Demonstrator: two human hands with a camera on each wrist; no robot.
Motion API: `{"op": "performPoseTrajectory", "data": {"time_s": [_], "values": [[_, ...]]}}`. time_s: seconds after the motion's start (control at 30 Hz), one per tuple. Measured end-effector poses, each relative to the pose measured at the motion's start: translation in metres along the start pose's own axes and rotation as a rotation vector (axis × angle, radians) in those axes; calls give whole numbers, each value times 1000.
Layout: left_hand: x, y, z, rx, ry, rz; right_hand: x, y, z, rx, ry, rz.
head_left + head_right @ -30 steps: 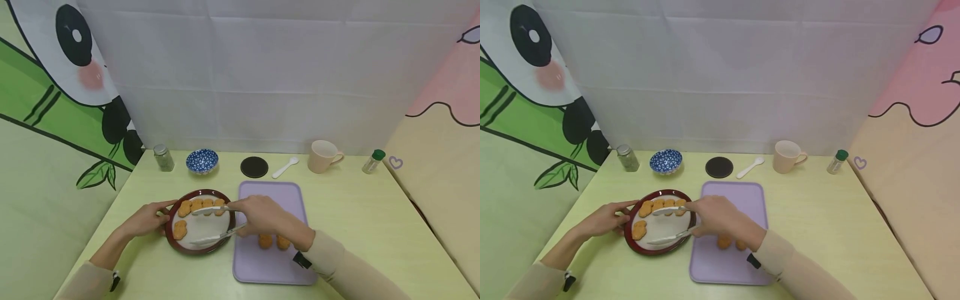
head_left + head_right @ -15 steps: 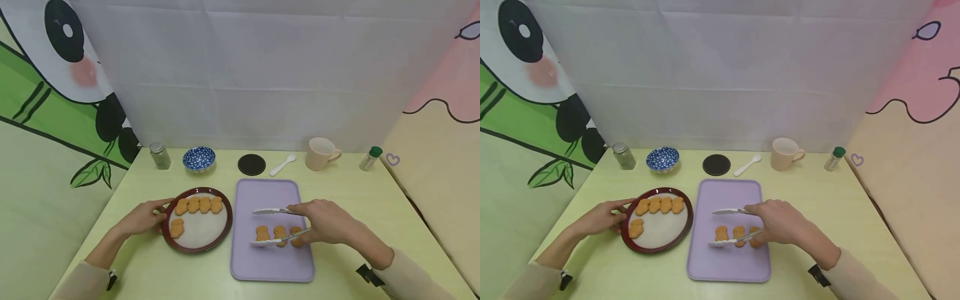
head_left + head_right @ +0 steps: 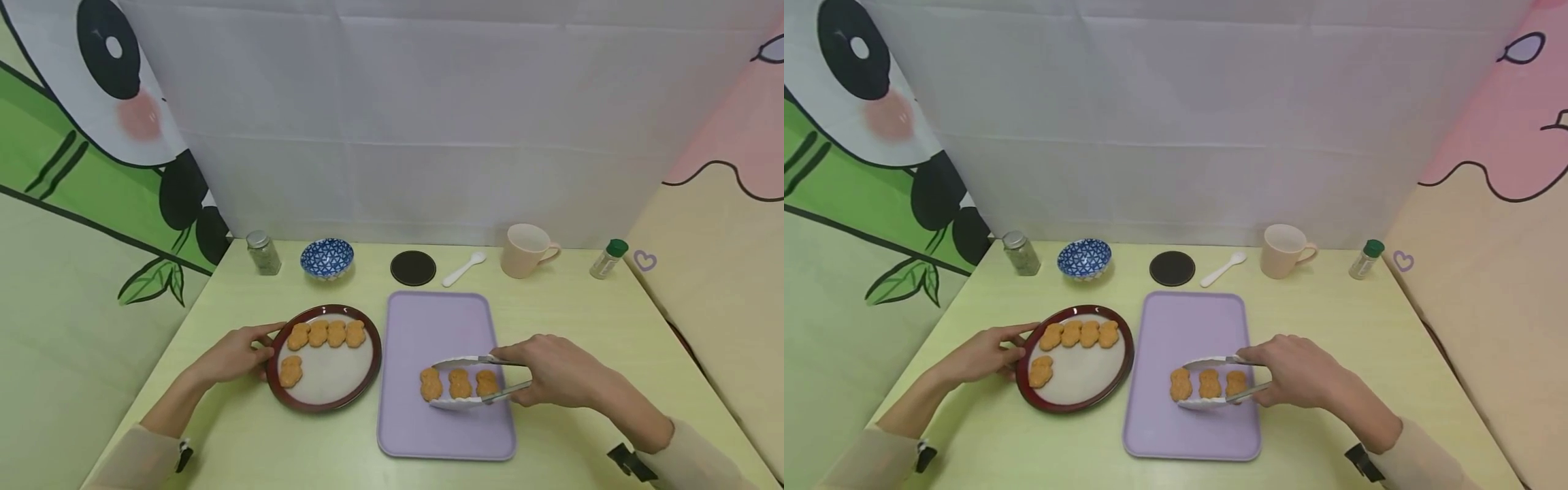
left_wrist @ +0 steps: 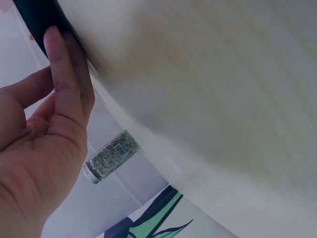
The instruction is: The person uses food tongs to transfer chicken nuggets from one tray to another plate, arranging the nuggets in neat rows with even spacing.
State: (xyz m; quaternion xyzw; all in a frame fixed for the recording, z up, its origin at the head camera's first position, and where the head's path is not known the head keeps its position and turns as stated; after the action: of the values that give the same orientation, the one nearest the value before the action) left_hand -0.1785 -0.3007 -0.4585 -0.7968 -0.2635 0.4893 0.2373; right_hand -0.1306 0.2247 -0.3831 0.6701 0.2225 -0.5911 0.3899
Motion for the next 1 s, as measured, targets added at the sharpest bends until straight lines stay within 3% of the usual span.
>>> {"op": "performPoseTrajectory", "data": {"time_s": [0.3, 0.47, 0.6, 0.77, 1.0], "values": [[0, -2, -1, 13, -4, 8, 0, 2, 1, -10, -14, 1], [1, -3, -3, 6, 8, -14, -5, 9, 12, -32, -35, -17], [0, -3, -2, 2, 4, -3, -9, 21, 36, -59, -64, -34], [0, -1, 0, 5, 5, -4, -4, 42, 82, -92, -76, -43], [0, 0, -1, 30, 13, -10, 15, 68, 137, -106, -15, -41]]}}
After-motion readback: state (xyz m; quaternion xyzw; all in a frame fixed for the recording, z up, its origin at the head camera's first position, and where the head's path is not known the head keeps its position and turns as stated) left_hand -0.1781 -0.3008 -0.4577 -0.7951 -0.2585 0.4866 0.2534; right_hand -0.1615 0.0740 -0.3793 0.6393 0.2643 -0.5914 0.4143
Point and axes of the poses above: each hand's wrist, its own z-axis towards the middle knuckle, its own x-axis out of the palm, y = z × x, the point moved 1 cm from there along z, towards the middle knuckle, and after that the axes turned 10 degrees about -x, right-handed, at the moved point
